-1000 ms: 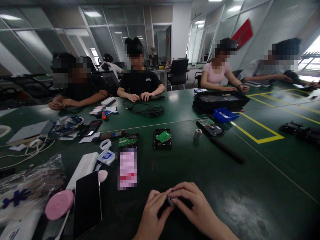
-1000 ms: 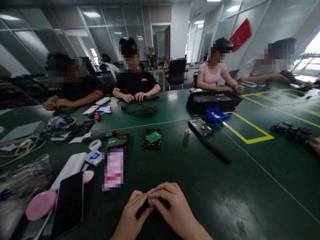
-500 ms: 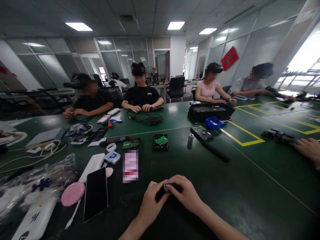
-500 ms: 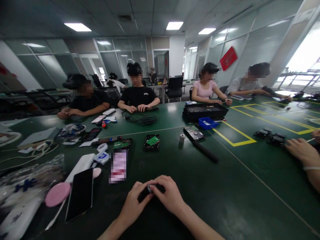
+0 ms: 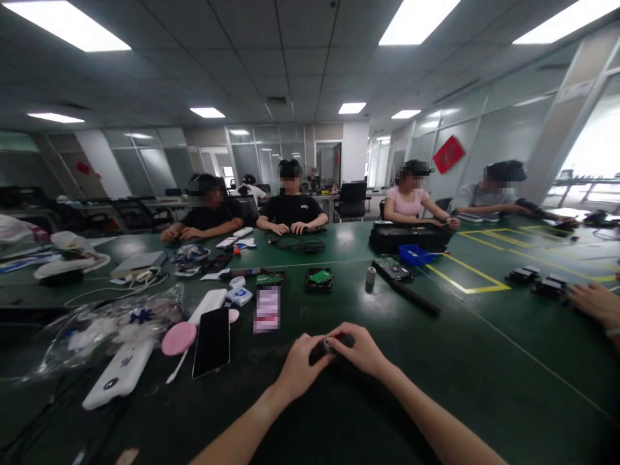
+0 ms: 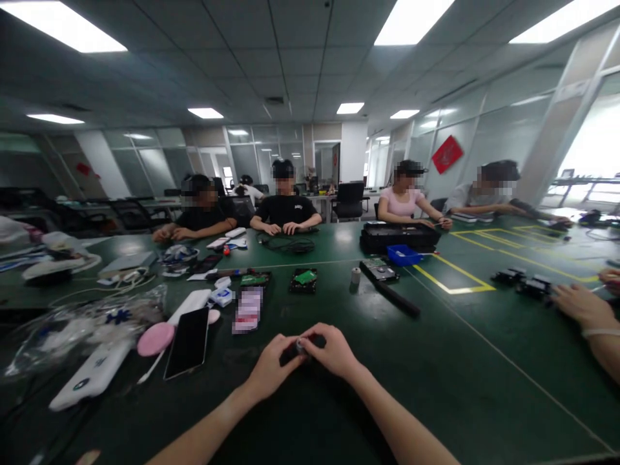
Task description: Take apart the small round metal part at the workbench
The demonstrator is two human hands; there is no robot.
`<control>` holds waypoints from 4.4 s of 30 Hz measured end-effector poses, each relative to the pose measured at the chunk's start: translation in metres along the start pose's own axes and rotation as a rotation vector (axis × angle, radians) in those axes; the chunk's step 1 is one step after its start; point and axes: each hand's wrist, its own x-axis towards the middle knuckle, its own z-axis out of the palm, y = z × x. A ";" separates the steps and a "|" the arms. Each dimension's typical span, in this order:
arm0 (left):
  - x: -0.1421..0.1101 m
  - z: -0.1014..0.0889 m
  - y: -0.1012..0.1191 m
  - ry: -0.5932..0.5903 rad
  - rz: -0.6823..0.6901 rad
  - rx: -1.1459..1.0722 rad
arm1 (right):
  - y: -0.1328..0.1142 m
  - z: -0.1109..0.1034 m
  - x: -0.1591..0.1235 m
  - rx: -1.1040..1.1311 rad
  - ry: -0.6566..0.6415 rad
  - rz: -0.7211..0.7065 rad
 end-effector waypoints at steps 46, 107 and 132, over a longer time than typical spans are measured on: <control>-0.002 -0.003 -0.002 -0.030 0.003 0.016 | 0.035 -0.034 -0.017 -0.363 -0.078 0.067; -0.004 -0.005 0.003 -0.069 0.010 0.140 | -0.018 0.008 -0.015 -0.015 0.167 -0.089; -0.004 -0.007 0.007 -0.074 0.040 0.178 | 0.060 -0.009 -0.004 0.136 -0.071 0.395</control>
